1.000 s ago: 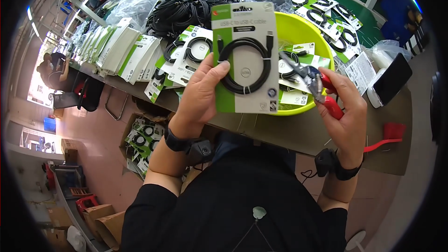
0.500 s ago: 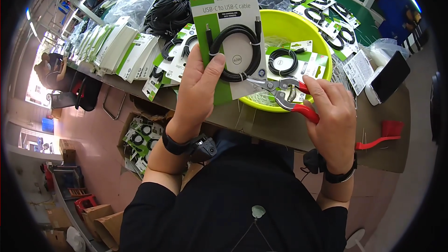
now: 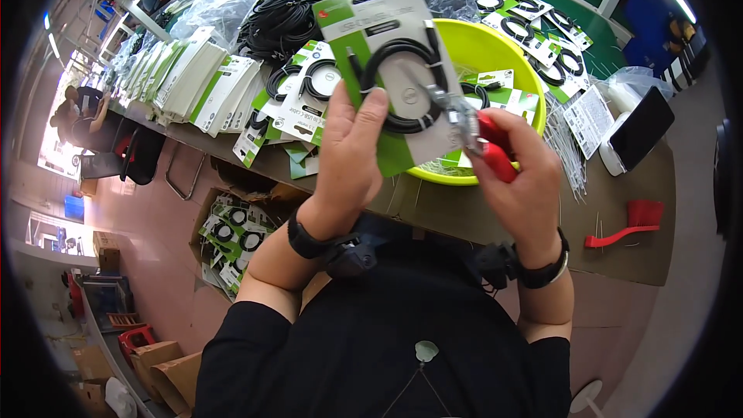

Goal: The person removes cable ties from packaged USB cables by snipping them with shears from both the front and back. After pulling the ties out and dropping them into a bowl, the person places the processed packages into a cardboard box.

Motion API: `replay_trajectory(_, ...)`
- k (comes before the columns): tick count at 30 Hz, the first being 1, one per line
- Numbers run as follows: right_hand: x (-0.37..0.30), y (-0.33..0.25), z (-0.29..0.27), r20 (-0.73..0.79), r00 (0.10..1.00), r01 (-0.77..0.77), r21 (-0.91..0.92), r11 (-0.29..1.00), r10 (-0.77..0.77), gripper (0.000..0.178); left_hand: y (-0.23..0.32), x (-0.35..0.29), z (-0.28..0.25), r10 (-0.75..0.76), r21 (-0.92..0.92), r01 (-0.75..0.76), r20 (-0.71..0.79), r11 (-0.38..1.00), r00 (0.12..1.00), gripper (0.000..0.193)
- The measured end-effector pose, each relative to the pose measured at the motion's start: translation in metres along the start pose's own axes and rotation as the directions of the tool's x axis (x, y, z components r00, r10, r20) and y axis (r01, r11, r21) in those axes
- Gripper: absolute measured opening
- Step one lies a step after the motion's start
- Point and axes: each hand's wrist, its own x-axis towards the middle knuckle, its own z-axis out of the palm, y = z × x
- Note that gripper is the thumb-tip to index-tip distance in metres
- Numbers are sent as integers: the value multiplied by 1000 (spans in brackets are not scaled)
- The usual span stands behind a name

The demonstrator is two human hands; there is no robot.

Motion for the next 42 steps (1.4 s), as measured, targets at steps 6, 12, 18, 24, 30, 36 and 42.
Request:
replay_trajectory(6,0,-4,28,-99,984,135,-135,982,-149,30,-12,-8,19,38,-74,-42,-44,996,998,29)
replay_trajectory(12,7,7,38,-244,970,15,113,993,13,24,7,22,-28,362,508,-208,-224,836,905,33)
replay_trajectory(18,11,42,-8,-72,935,-326,219,920,348,32,7,84,-185,-14,797,107,-122,594,992,45)
replay_trajectory(24,-2,53,-21,-93,912,-295,529,796,400,36,10,126,-52,-42,745,-598,636,296,771,61)
replay_trajectory(30,-4,53,-14,-110,914,-281,522,805,391,37,-79,159,46,-650,702,-608,663,370,370,58)
replay_trajectory(36,-6,55,-15,-127,904,-265,583,768,408,41,-85,166,55,-799,667,-728,519,157,304,50)
replay_trajectory(42,-13,55,-21,-158,902,-217,638,739,402,38,-42,156,-6,-83,570,-647,779,506,621,41)
